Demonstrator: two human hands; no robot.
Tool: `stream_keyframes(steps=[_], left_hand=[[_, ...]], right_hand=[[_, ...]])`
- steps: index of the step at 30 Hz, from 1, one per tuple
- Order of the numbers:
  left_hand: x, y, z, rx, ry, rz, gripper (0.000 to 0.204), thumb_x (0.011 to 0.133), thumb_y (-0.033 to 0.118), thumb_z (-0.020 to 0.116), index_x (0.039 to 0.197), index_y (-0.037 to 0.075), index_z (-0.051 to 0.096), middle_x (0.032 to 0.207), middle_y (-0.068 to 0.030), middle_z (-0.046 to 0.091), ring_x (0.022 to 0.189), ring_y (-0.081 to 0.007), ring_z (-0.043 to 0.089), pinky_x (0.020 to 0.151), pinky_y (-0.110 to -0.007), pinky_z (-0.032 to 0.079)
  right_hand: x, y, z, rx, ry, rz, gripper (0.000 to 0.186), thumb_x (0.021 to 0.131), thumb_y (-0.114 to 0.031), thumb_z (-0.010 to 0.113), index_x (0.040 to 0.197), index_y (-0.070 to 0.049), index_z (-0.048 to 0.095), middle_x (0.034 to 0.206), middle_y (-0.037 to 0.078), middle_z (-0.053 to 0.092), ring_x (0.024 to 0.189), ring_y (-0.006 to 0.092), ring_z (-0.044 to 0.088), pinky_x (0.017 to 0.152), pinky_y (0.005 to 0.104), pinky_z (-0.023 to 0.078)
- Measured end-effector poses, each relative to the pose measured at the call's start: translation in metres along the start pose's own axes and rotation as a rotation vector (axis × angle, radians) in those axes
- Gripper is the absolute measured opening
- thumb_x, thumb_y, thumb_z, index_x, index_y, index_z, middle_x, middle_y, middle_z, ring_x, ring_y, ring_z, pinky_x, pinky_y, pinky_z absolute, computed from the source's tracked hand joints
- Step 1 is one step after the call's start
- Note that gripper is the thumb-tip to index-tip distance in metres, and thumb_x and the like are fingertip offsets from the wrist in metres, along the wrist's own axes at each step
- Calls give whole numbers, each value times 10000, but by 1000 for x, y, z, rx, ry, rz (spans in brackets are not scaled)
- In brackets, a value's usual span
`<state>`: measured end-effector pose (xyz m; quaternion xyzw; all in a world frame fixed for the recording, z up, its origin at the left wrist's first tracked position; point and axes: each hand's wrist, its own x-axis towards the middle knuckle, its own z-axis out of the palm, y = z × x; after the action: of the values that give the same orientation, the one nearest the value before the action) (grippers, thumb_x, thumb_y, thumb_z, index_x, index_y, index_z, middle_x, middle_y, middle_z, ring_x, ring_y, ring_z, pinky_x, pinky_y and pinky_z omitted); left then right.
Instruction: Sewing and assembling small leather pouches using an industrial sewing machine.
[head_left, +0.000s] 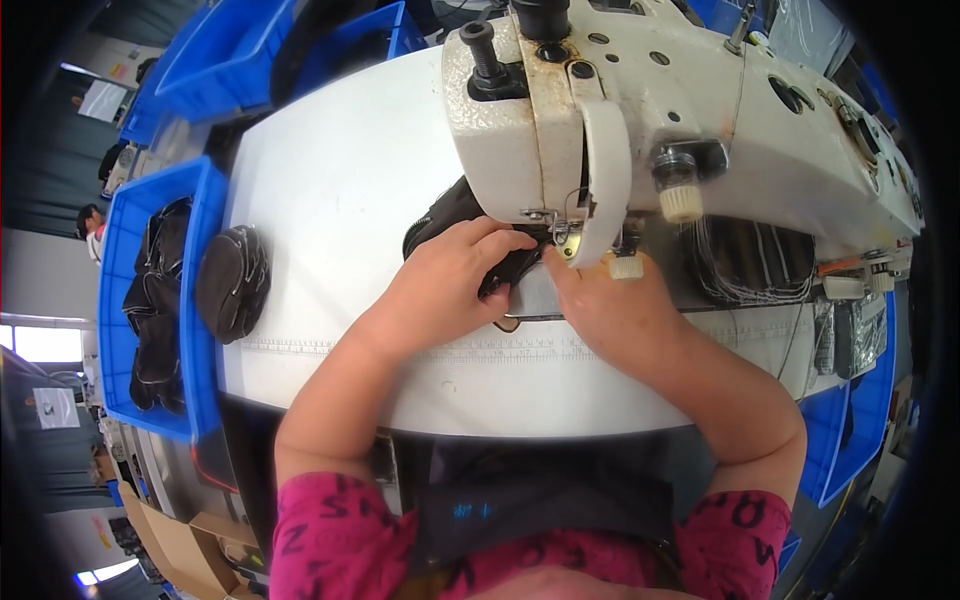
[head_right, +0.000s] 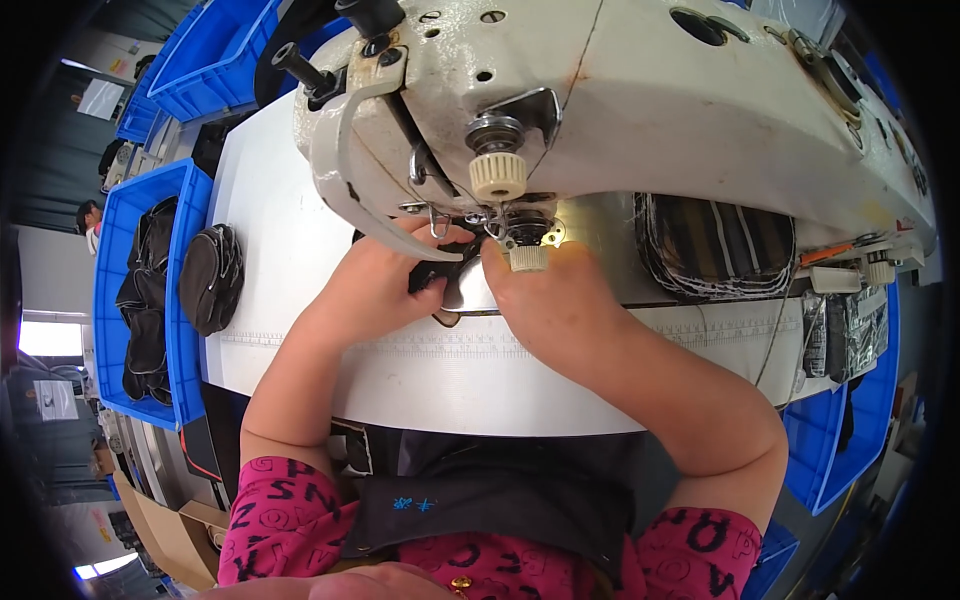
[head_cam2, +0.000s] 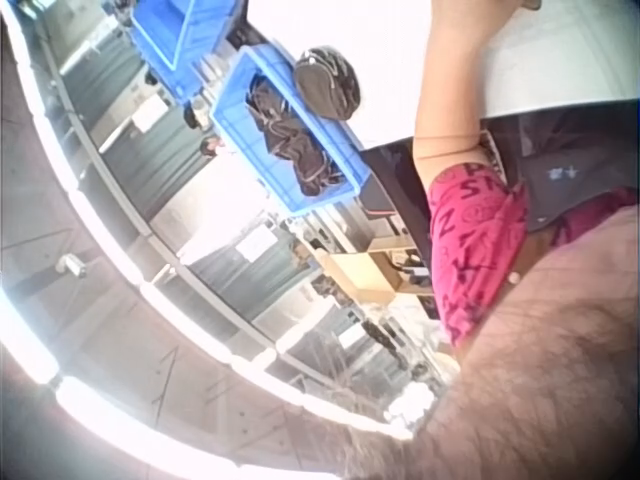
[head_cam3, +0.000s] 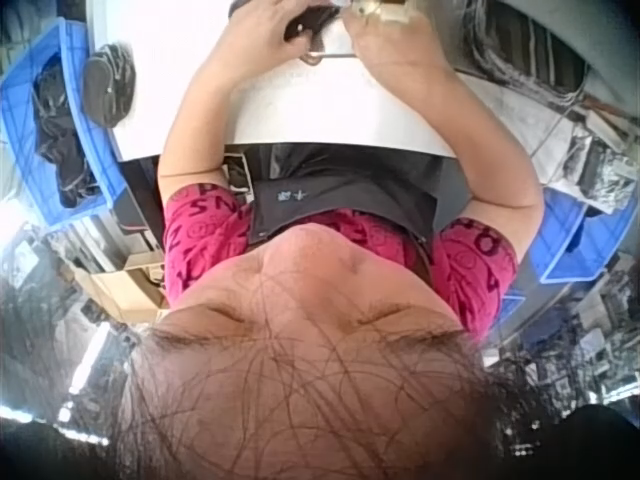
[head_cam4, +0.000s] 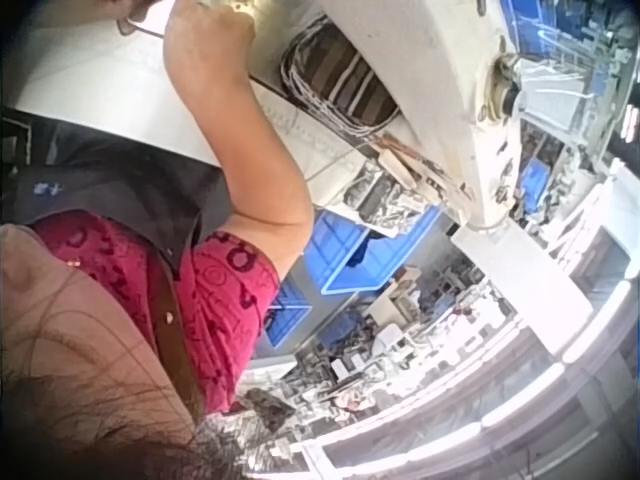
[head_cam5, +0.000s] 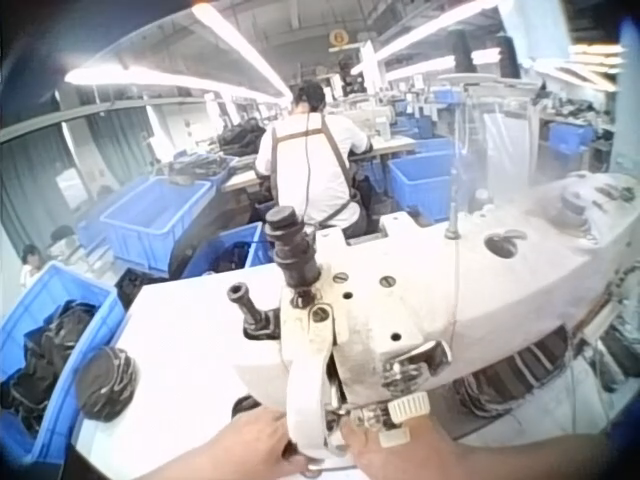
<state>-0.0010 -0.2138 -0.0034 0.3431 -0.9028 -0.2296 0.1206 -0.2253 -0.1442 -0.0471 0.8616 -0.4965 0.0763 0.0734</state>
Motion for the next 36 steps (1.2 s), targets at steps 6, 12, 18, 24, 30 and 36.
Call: stream_keyframes(steps=[6, 12, 18, 24, 30, 36], left_hand=[[1, -3, 6, -225, 44, -78, 386, 811, 84, 650, 1185, 38, 739, 1149, -125, 697, 919, -333, 715, 838, -413, 599], [-1, 9, 12, -39, 56, 14, 445, 815, 94, 644, 1251, 54, 726, 1056, -113, 666, 957, -303, 691, 820, -407, 591], [0, 18, 21, 150, 108, 71, 566, 739, 90, 698, 1304, 57, 711, 972, -136, 680, 891, -317, 683, 702, -410, 573], [4, 20, 17, 286, 118, 162, 491, 788, 143, 692, 1261, 12, 723, 1107, -69, 615, 1100, -235, 599, 871, -368, 530], [2, 13, 18, 309, 160, 245, 493, 783, 156, 699, 1243, -20, 720, 1220, -75, 618, 1116, -253, 567, 931, -381, 500], [-1, 20, 27, 242, 114, 122, 504, 783, 170, 712, 1247, -27, 713, 1299, -88, 614, 1157, -252, 569, 1011, -392, 473]], right_hand=[[-4, -2, 0, 77, 93, -54, 542, 767, -109, 728, 1304, -41, 696, 567, -20, 625, 509, 187, 639, 535, 353, 461], [-1, -6, -10, 68, 19, -79, 449, 776, -126, 713, 1206, 2, 697, 638, -3, 675, 564, 177, 679, 541, 346, 468], [-1, -7, -9, 58, 14, -85, 389, 771, -116, 707, 1136, 19, 685, 665, 26, 688, 582, 197, 689, 554, 364, 496], [-1, -5, -10, 121, -6, -93, 377, 775, -100, 699, 1135, 13, 687, 720, 54, 693, 633, 225, 696, 570, 380, 530], [0, -5, -13, 96, 17, -94, 382, 754, -85, 706, 1122, 15, 703, 739, 73, 677, 676, 250, 698, 580, 388, 547], [-2, -4, -14, 81, 54, -75, 365, 745, -89, 711, 1099, 0, 714, 719, 62, 675, 665, 241, 696, 567, 377, 534]])
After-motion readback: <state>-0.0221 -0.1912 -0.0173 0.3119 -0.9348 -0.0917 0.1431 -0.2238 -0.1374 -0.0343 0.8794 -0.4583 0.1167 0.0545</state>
